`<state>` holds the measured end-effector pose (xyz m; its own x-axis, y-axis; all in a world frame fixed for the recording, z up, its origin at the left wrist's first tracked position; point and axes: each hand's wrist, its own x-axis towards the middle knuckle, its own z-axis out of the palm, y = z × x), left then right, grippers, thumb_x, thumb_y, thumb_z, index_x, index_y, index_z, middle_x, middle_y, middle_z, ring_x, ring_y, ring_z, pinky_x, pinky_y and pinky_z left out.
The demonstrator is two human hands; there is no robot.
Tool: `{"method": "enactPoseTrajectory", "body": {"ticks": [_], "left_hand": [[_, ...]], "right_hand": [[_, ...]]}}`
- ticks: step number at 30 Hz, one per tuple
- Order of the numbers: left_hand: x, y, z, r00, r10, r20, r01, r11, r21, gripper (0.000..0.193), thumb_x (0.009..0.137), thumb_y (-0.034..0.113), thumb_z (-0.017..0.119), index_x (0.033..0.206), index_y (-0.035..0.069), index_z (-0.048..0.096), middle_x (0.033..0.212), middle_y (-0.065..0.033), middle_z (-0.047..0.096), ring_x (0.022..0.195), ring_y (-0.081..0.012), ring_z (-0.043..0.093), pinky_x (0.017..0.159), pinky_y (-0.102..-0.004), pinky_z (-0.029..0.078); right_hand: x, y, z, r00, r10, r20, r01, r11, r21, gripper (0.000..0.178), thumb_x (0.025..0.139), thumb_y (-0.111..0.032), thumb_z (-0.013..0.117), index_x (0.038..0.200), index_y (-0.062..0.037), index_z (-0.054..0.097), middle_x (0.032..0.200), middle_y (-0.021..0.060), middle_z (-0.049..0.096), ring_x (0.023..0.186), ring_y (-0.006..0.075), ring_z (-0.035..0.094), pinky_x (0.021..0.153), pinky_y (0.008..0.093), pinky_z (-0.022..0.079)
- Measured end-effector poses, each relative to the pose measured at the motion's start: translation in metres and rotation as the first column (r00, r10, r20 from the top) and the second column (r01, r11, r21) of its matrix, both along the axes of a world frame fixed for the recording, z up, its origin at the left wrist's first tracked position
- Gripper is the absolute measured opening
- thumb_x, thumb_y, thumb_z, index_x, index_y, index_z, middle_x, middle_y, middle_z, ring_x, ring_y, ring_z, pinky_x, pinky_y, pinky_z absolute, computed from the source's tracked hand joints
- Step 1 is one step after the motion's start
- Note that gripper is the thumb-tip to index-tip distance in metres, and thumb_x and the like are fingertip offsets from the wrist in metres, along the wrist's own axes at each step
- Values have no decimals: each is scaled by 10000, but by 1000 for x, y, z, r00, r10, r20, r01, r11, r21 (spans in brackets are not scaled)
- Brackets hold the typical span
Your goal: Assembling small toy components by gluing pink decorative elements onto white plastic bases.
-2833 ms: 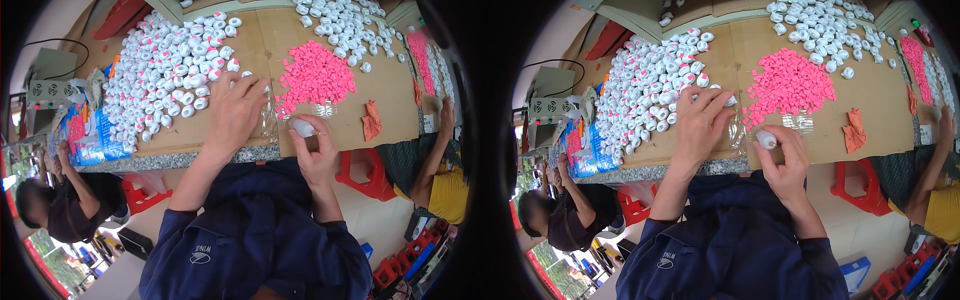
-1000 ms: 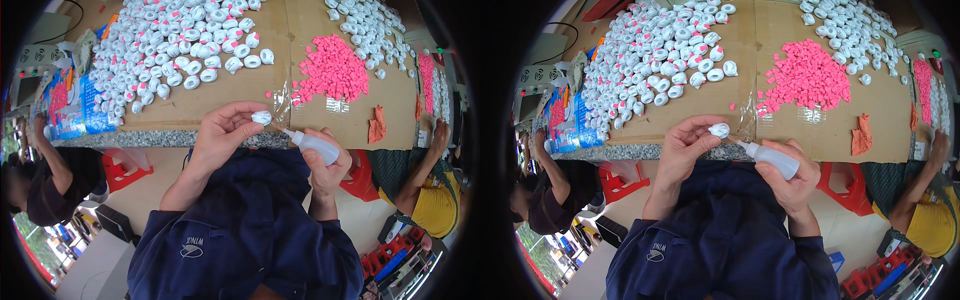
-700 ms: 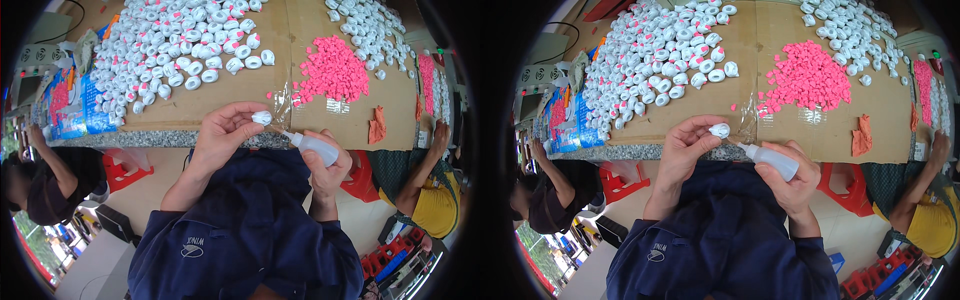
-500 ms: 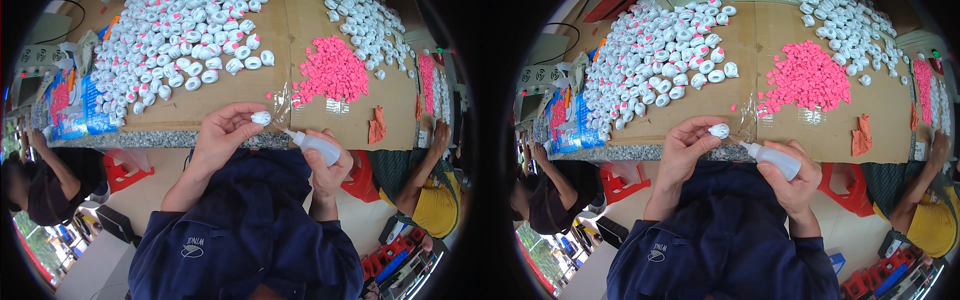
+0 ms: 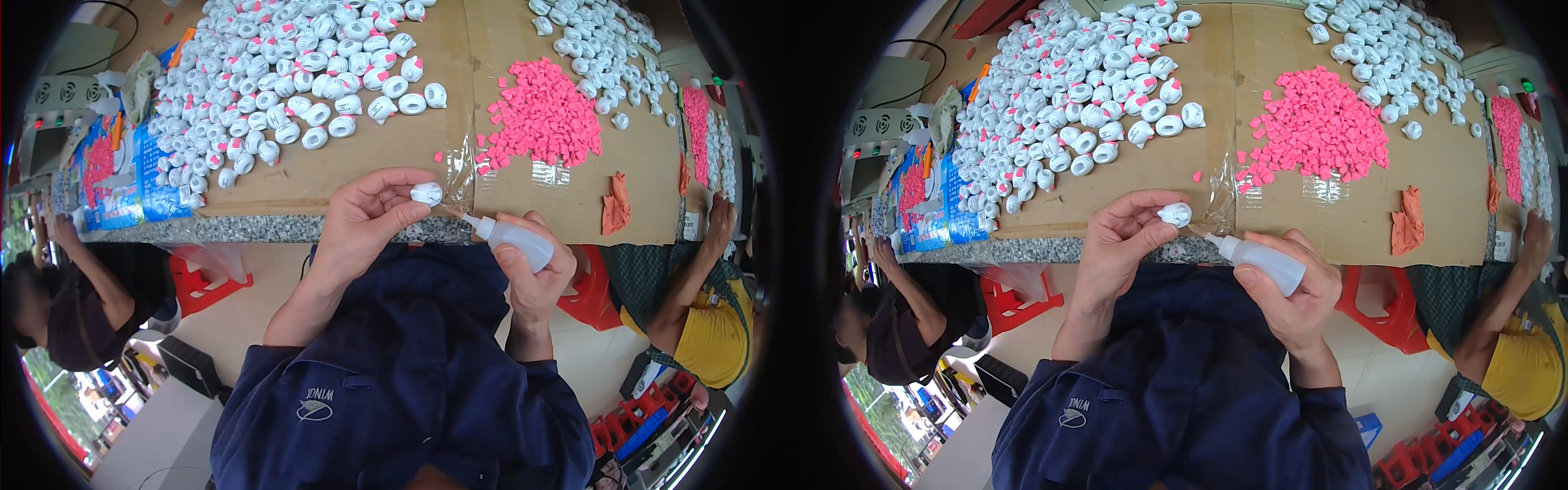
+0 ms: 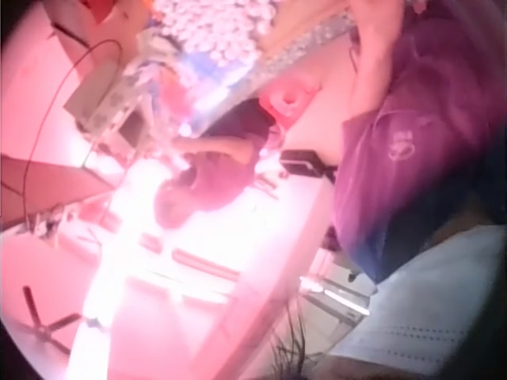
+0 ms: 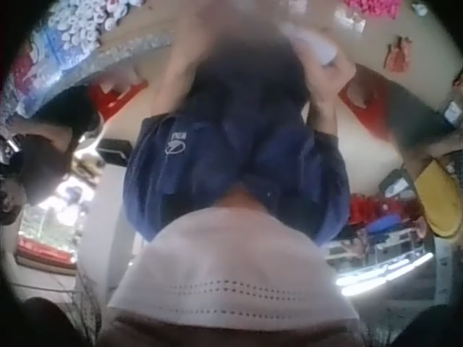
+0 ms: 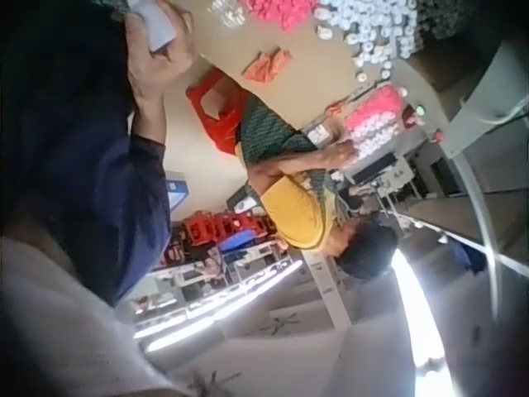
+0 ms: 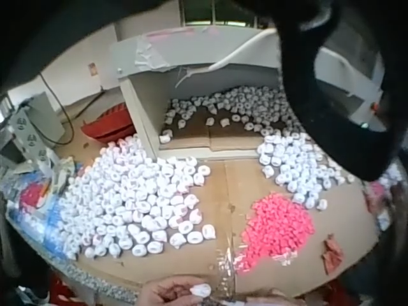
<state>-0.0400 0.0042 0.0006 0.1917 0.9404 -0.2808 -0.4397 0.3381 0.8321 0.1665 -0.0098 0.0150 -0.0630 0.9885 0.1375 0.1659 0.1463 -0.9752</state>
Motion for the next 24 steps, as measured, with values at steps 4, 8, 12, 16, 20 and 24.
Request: {"method": "enactPoseTrajectory", "body": {"ticks": [4, 8, 12, 16, 20, 24], "left_hand": [[0, 0, 0, 1000, 7, 3, -7, 1000, -10, 314, 782, -75, 586, 1092, -45, 543, 1037, -108, 602, 932, -140, 580, 833, -254, 469], [-1, 0, 0, 1000, -1, -13, 1, 1000, -8, 313, 782, -77, 584, 1091, -44, 543, 1044, -109, 601, 940, -143, 579, 836, -256, 469], [-1, 0, 0, 1000, -3, -2, 3, 1000, -7, 309, 783, -72, 587, 1088, -44, 546, 1039, -107, 603, 940, -145, 581, 840, -258, 470], [0, 0, 0, 1000, 16, 0, -16, 1000, -18, 304, 787, -60, 593, 1088, -43, 550, 1016, -104, 611, 922, -143, 588, 826, -256, 477], [-2, 1, 1, 1000, -9, -23, 9, 1000, -18, 306, 789, -51, 597, 1091, -42, 551, 995, -101, 617, 906, -140, 593, 813, -254, 480], [-3, 1, 1, 999, -21, -29, 21, 1000, -11, 306, 791, -43, 601, 1093, -42, 551, 977, -99, 621, 895, -138, 596, 804, -253, 482]], "right_hand": [[-2, 0, 1, 999, -32, -28, 31, 999, -19, 312, 680, -75, 726, 950, 50, 632, 665, 49, 571, 581, 106, 462, 509, 213, 352], [-1, 0, 2, 999, -26, -23, 25, 999, -35, 303, 703, -96, 695, 945, 72, 624, 671, 48, 554, 597, 103, 470, 527, 206, 350], [-2, 1, 3, 1000, -2, -2, 2, 1000, -29, 305, 680, -58, 714, 951, 53, 629, 673, 55, 572, 588, 111, 473, 519, 219, 362], [-1, 0, 1, 1000, -25, -12, 25, 999, -24, 332, 735, -146, 673, 951, 98, 610, 671, 54, 546, 618, 103, 494, 534, 193, 362], [-2, 1, 2, 999, -45, -10, 45, 998, -37, 320, 739, -133, 668, 951, 99, 608, 679, 53, 539, 615, 101, 498, 535, 186, 364], [-3, 2, 1, 999, -38, -15, 37, 999, -35, 302, 742, -111, 661, 952, 98, 607, 684, 56, 538, 610, 100, 499, 533, 186, 365]]}}
